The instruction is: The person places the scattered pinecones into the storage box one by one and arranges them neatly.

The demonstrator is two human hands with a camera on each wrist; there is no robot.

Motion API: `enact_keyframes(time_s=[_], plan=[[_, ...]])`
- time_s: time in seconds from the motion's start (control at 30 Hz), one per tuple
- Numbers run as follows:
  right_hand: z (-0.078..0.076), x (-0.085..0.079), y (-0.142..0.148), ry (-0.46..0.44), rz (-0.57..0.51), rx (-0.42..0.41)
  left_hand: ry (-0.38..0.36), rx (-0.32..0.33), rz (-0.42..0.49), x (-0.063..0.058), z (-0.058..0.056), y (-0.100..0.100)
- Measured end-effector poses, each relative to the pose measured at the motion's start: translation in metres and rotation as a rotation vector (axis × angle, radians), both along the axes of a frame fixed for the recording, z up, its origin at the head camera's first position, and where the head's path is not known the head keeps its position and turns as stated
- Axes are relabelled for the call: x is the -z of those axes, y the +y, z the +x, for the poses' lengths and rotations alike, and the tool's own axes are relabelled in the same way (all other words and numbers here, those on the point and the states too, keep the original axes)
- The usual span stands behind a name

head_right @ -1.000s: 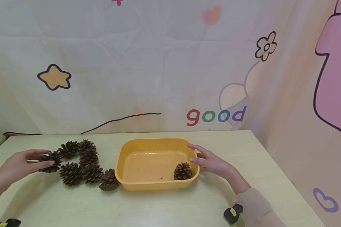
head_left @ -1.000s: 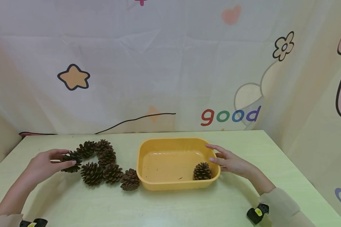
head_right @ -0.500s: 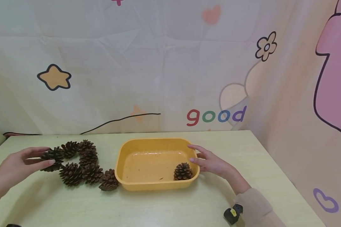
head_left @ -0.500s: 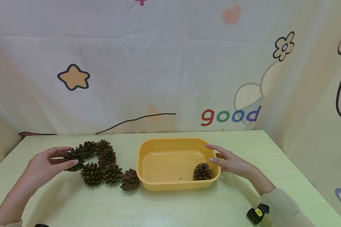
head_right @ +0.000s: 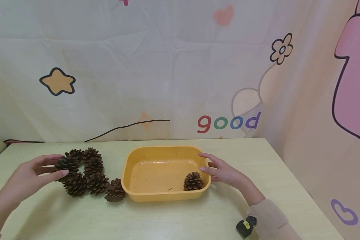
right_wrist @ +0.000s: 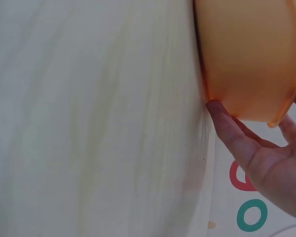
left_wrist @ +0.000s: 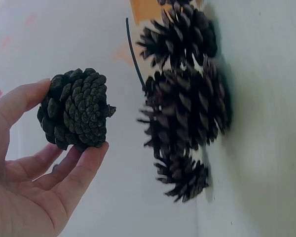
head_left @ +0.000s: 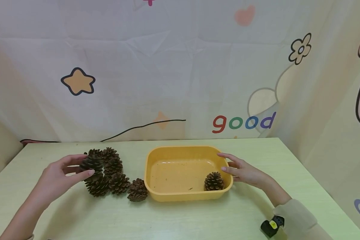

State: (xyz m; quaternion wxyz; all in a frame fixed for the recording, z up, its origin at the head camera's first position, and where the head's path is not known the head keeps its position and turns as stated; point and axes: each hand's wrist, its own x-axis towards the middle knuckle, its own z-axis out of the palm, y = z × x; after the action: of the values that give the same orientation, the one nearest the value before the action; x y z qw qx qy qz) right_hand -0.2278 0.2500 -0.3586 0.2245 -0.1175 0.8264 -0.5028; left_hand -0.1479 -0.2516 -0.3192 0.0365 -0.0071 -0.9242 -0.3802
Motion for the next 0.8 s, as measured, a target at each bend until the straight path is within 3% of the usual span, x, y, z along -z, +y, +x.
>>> enact_keyframes(time_s=[0.8], plan=[[0.0, 0.0, 0.0, 0.012, 0.004, -0.011, 0.085, 0.133, 0.122, -0.003, 0.001, 0.065]])
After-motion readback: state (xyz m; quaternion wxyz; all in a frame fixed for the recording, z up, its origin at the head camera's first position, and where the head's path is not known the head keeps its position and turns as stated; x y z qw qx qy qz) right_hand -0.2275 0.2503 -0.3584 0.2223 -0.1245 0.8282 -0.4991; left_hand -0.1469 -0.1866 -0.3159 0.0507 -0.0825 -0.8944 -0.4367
